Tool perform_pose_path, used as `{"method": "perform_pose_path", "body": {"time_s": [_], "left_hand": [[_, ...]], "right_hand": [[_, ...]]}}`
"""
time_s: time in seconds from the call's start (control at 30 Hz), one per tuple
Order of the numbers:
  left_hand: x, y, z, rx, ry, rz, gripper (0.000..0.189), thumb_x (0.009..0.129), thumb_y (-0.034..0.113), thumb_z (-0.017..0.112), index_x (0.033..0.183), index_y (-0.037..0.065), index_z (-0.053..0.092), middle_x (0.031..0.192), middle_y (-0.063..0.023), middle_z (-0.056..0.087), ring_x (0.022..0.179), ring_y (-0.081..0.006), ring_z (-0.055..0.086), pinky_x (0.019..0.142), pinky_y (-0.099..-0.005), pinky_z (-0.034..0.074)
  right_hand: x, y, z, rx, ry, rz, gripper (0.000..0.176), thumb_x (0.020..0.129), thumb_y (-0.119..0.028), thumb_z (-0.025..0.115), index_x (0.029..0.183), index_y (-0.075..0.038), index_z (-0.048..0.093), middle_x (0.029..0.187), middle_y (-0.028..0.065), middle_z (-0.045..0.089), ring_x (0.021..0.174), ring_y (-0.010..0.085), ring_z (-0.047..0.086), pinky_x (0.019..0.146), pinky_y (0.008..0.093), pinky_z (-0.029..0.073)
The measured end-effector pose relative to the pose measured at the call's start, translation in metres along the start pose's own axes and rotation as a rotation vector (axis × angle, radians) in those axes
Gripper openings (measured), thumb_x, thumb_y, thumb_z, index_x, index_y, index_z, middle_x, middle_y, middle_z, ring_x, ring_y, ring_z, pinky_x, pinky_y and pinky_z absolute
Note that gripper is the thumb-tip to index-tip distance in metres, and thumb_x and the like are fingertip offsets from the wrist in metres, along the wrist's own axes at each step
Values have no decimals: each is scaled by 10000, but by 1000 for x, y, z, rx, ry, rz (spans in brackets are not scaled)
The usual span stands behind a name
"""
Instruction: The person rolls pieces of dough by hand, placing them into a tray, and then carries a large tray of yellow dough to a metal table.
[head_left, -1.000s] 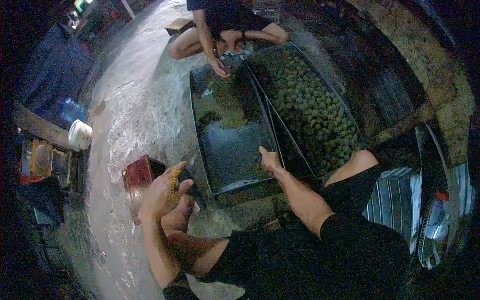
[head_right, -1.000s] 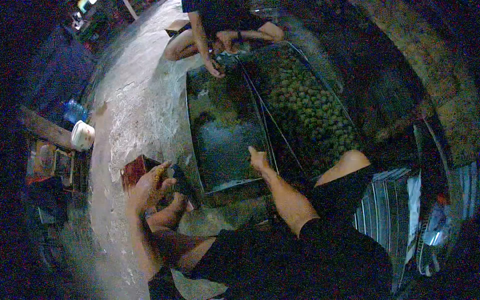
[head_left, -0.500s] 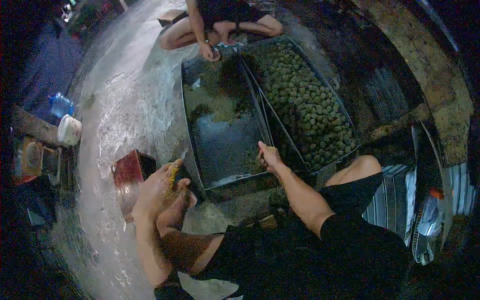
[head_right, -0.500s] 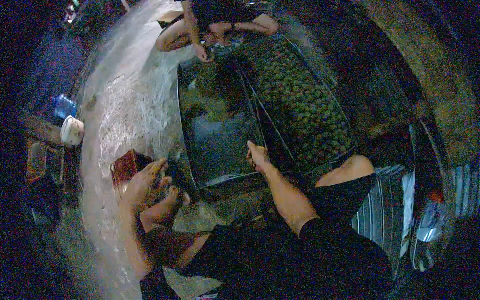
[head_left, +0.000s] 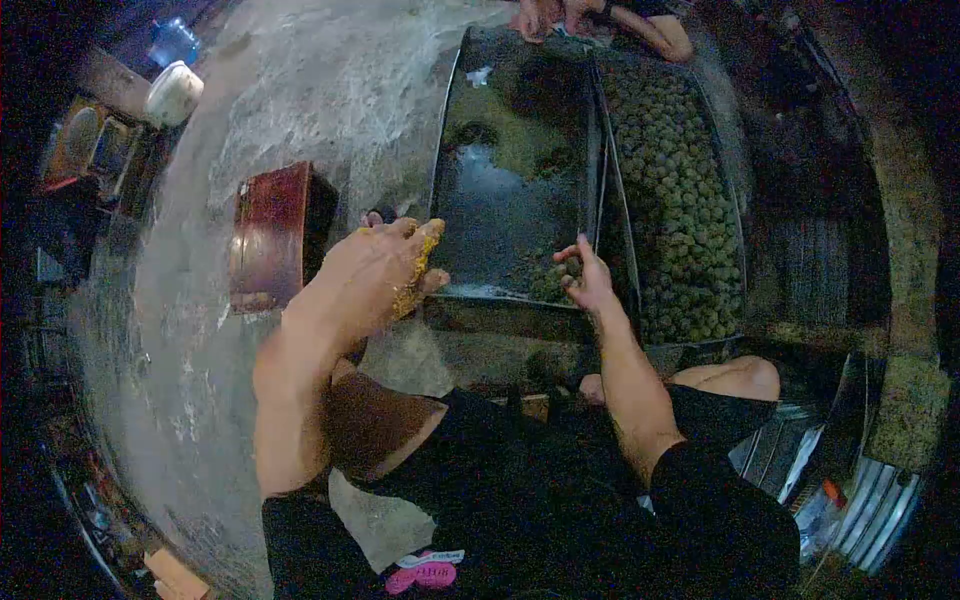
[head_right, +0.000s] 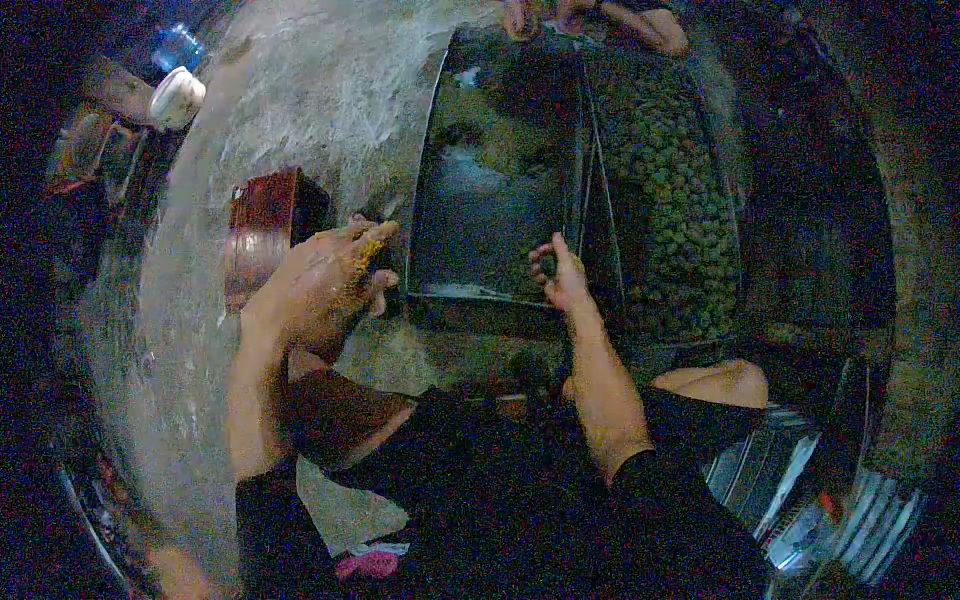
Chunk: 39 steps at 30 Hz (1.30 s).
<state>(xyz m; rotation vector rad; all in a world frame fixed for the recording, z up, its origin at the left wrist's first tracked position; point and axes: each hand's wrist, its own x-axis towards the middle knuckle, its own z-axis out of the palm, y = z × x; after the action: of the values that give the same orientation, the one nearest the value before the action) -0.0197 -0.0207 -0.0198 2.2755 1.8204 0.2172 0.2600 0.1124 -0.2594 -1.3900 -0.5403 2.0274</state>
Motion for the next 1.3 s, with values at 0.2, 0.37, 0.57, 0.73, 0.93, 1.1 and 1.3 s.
{"method": "perform_pose_path", "body": {"time_s": [0.2,0.37,0.57,0.73,0.93,1.1,1.3], "left_hand": [[5,-1,-14,-83,-179,-133,484,826,257,587,1243,45,462,1191,-246,521,1068,-386,528,907,-425,445],[4,-5,-8,-133,-200,-138,485,817,245,586,1240,41,465,1160,-216,546,1038,-390,536,887,-425,449],[4,4,-12,-74,-212,-131,466,844,239,551,1248,24,460,1179,-197,544,1032,-371,549,882,-397,459],[4,7,0,-50,-251,-144,534,795,231,613,1262,31,451,1203,-172,523,1047,-356,526,863,-411,454],[20,7,-4,-95,-269,-238,552,788,237,619,1269,30,447,1179,-189,536,1039,-355,531,883,-403,442],[18,7,-1,-10,-189,-126,510,821,234,595,1263,27,448,1181,-193,533,1038,-354,532,896,-393,434],[21,-6,4,-78,-290,-144,479,838,239,581,1250,30,454,1210,-174,517,1061,-348,520,908,-389,429]], "right_hand": [[20,0,11,-497,151,-133,422,869,-442,546,638,-99,466,599,32,492,487,113,442,433,261,334],[-3,-14,7,-209,44,-133,297,887,-372,530,866,-83,601,684,58,599,593,123,536,525,275,411],[50,2,-88,-73,294,11,290,887,-374,532,800,-97,534,676,45,553,423,101,411,350,232,298],[80,-96,-97,290,393,-149,262,912,-307,526,834,-57,519,678,57,537,538,167,520,426,281,450],[100,-216,-118,174,408,-472,368,922,-257,490,1202,-34,403,1014,159,535,702,275,600,595,374,533],[98,-106,-69,-1160,166,-432,395,852,-147,537,1240,-95,482,1167,105,544,734,230,634,651,335,515],[78,37,-25,-1962,-590,-671,327,791,-114,548,1115,-86,585,1110,143,553,938,318,574,781,411,485]]}}
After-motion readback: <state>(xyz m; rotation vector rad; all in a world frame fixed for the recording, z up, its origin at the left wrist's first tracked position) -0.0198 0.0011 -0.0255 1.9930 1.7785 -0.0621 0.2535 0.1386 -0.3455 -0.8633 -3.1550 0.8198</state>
